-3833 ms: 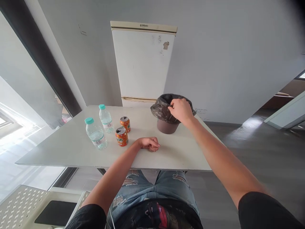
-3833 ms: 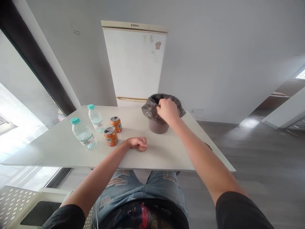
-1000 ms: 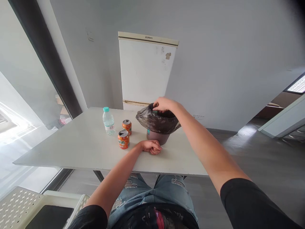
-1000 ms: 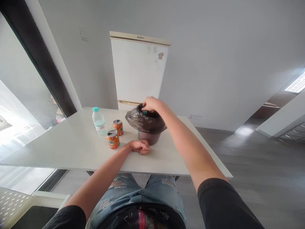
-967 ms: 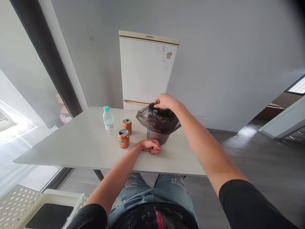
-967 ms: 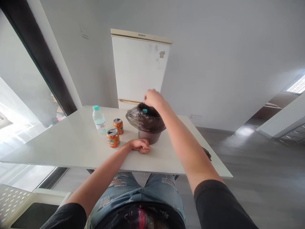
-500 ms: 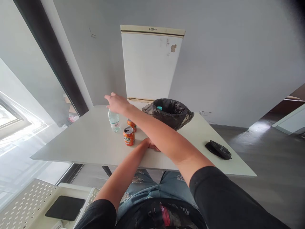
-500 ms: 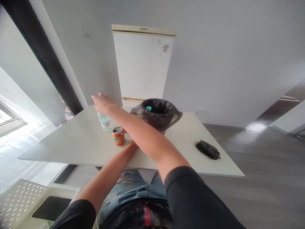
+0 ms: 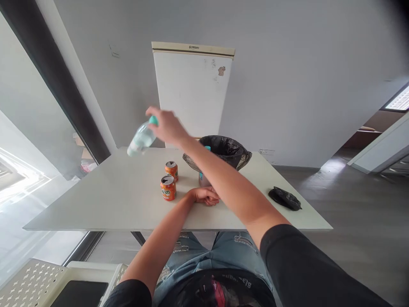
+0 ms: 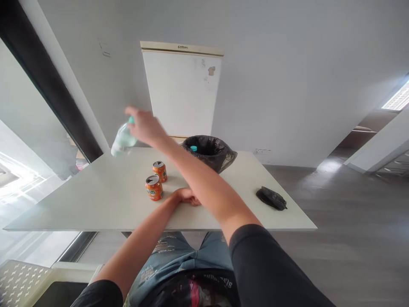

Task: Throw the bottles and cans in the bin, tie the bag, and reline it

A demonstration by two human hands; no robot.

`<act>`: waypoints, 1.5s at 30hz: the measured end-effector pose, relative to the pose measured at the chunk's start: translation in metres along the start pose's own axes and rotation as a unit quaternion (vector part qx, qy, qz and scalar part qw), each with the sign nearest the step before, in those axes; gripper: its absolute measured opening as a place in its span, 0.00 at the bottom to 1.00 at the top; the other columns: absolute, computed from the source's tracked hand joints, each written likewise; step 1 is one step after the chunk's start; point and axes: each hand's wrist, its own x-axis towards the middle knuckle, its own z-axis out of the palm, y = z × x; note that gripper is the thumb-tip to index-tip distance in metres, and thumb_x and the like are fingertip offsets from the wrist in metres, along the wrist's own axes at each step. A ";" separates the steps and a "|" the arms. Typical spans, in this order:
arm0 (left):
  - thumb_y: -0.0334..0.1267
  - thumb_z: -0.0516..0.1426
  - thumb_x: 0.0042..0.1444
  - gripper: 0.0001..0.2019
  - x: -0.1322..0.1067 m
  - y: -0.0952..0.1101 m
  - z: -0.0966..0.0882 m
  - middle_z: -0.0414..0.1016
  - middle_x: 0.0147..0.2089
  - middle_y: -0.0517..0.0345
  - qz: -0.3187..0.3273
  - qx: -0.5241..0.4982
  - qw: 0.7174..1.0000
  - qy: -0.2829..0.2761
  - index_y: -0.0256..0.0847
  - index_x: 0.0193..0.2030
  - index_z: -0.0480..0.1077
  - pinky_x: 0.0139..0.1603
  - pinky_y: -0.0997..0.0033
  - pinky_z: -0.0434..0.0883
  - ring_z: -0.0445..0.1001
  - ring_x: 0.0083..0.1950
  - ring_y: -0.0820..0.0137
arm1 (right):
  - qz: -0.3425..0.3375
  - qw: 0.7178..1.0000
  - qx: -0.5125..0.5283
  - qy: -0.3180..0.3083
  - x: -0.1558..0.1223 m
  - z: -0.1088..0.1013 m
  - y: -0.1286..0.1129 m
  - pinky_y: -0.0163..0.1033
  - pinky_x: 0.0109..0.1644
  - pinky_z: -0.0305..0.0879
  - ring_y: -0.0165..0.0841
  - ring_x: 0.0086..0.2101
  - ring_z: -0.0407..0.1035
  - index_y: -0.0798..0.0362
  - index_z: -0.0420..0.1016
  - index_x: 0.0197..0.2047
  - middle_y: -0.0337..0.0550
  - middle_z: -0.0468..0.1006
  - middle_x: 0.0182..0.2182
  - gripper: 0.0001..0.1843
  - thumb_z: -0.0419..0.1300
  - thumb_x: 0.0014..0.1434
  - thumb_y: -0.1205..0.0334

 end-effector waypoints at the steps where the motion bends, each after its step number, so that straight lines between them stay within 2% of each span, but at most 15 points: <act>1: 0.42 0.68 0.60 0.19 0.003 -0.002 0.000 0.64 0.24 0.61 -0.016 0.001 0.999 -0.029 0.34 0.25 0.68 0.23 0.74 0.63 0.62 0.23 0.76 | 0.015 0.997 0.004 0.078 -0.009 -0.027 0.013 0.34 0.52 0.68 0.28 0.45 0.74 0.49 0.65 0.62 0.35 0.80 0.54 0.18 0.57 0.71 0.60; 3: 0.44 0.70 0.54 0.29 0.006 -0.003 -0.001 0.49 0.19 0.67 -0.041 -0.002 0.995 -0.096 0.41 0.16 0.55 0.20 0.74 0.47 0.48 0.19 0.80 | 0.048 0.981 -0.022 0.185 -0.033 -0.078 0.041 0.36 0.45 0.71 0.31 0.39 0.75 0.50 0.68 0.59 0.41 0.82 0.45 0.16 0.57 0.71 0.59; 6: 0.51 0.69 0.54 0.33 0.007 0.000 -0.002 0.45 0.19 0.69 -0.048 -0.006 0.985 -0.166 0.43 0.15 0.51 0.23 0.72 0.40 0.43 0.20 0.80 | 0.086 0.963 -0.091 0.239 -0.075 -0.134 0.081 0.43 0.49 0.72 0.36 0.45 0.78 0.47 0.76 0.56 0.49 0.83 0.49 0.21 0.49 0.75 0.45; 8: 0.52 0.68 0.55 0.33 0.007 0.001 -0.003 0.44 0.20 0.69 -0.047 -0.004 0.982 -0.181 0.43 0.16 0.51 0.23 0.72 0.39 0.42 0.20 0.79 | 0.102 0.951 -0.118 0.266 -0.100 -0.154 0.099 0.49 0.50 0.72 0.40 0.48 0.79 0.48 0.80 0.55 0.51 0.83 0.50 0.30 0.47 0.74 0.36; 11: 0.52 0.68 0.56 0.33 0.006 0.002 -0.003 0.44 0.20 0.69 -0.049 -0.004 0.982 -0.184 0.43 0.16 0.50 0.23 0.72 0.40 0.42 0.20 0.79 | 0.123 0.949 -0.135 0.256 -0.125 -0.162 0.114 0.54 0.49 0.72 0.44 0.50 0.78 0.47 0.84 0.52 0.51 0.84 0.49 0.35 0.46 0.71 0.30; 14: 0.51 0.68 0.56 0.33 0.006 0.002 -0.004 0.44 0.19 0.69 -0.046 -0.006 0.983 -0.180 0.43 0.16 0.50 0.23 0.72 0.40 0.43 0.20 0.80 | 0.153 0.954 -0.147 0.211 -0.132 -0.158 0.120 0.58 0.52 0.71 0.48 0.54 0.75 0.48 0.84 0.53 0.53 0.84 0.48 0.33 0.46 0.73 0.34; 17: 0.50 0.67 0.57 0.33 0.006 0.001 -0.004 0.45 0.19 0.70 -0.040 -0.009 0.982 -0.183 0.43 0.16 0.50 0.23 0.72 0.41 0.43 0.20 0.80 | 0.197 0.958 -0.147 0.151 -0.126 -0.146 0.125 0.60 0.57 0.72 0.51 0.56 0.71 0.50 0.82 0.57 0.55 0.82 0.49 0.23 0.56 0.72 0.44; 22: 0.50 0.66 0.59 0.33 0.007 0.001 -0.005 0.45 0.18 0.70 -0.040 -0.012 0.981 -0.190 0.42 0.16 0.49 0.23 0.72 0.40 0.43 0.19 0.81 | 0.225 0.965 -0.135 0.015 -0.098 -0.103 0.134 0.51 0.59 0.72 0.47 0.52 0.74 0.53 0.84 0.53 0.56 0.80 0.51 0.14 0.66 0.65 0.60; 26: 0.51 0.67 0.58 0.33 0.008 0.002 -0.005 0.44 0.18 0.70 -0.047 -0.007 0.982 -0.180 0.43 0.16 0.49 0.23 0.73 0.41 0.43 0.20 0.81 | 0.260 0.949 -0.129 -0.121 -0.074 -0.064 0.144 0.41 0.48 0.75 0.42 0.44 0.78 0.53 0.86 0.50 0.57 0.80 0.52 0.16 0.72 0.57 0.64; 29: 0.51 0.68 0.57 0.34 0.008 0.002 -0.004 0.44 0.19 0.70 -0.049 -0.005 0.983 -0.177 0.43 0.16 0.49 0.23 0.73 0.41 0.43 0.20 0.81 | 0.272 0.934 -0.110 -0.206 -0.065 -0.045 0.154 0.38 0.43 0.74 0.38 0.38 0.79 0.52 0.86 0.50 0.53 0.84 0.45 0.18 0.74 0.56 0.65; 36: 0.52 0.68 0.56 0.34 0.008 0.002 -0.003 0.44 0.19 0.70 -0.049 0.000 0.982 -0.181 0.43 0.16 0.49 0.22 0.73 0.41 0.43 0.20 0.81 | 0.266 0.906 -0.075 -0.319 -0.066 -0.029 0.166 0.40 0.42 0.73 0.38 0.35 0.80 0.45 0.82 0.57 0.45 0.86 0.37 0.24 0.72 0.56 0.65; 38: 0.52 0.68 0.55 0.34 0.008 0.003 -0.001 0.44 0.19 0.70 -0.047 -0.001 0.982 -0.183 0.43 0.16 0.49 0.22 0.73 0.41 0.43 0.20 0.80 | 0.264 0.904 -0.090 -0.324 -0.069 -0.032 0.165 0.42 0.44 0.74 0.39 0.37 0.81 0.44 0.81 0.58 0.46 0.86 0.40 0.25 0.71 0.57 0.64; 40: 0.52 0.69 0.55 0.33 0.007 0.005 0.001 0.44 0.20 0.70 -0.047 -0.005 0.983 -0.179 0.43 0.16 0.50 0.22 0.73 0.41 0.43 0.20 0.80 | 0.268 0.910 -0.131 -0.288 -0.072 -0.040 0.158 0.45 0.47 0.74 0.43 0.40 0.80 0.47 0.82 0.57 0.51 0.85 0.44 0.23 0.69 0.58 0.65; 43: 0.52 0.69 0.54 0.33 0.006 0.006 0.003 0.45 0.20 0.69 -0.052 -0.010 0.983 -0.177 0.43 0.16 0.51 0.21 0.74 0.42 0.44 0.20 0.80 | 0.249 0.942 -0.179 -0.134 -0.080 -0.050 0.131 0.49 0.52 0.73 0.48 0.45 0.78 0.55 0.82 0.56 0.60 0.81 0.49 0.18 0.64 0.62 0.68; 45: 0.50 0.70 0.53 0.33 0.005 0.006 0.002 0.45 0.20 0.69 -0.062 -0.015 0.982 -0.177 0.43 0.15 0.51 0.20 0.74 0.43 0.44 0.20 0.80 | 0.195 0.968 -0.158 -0.022 -0.088 -0.050 0.100 0.50 0.55 0.70 0.48 0.47 0.76 0.57 0.80 0.58 0.60 0.81 0.48 0.18 0.59 0.66 0.68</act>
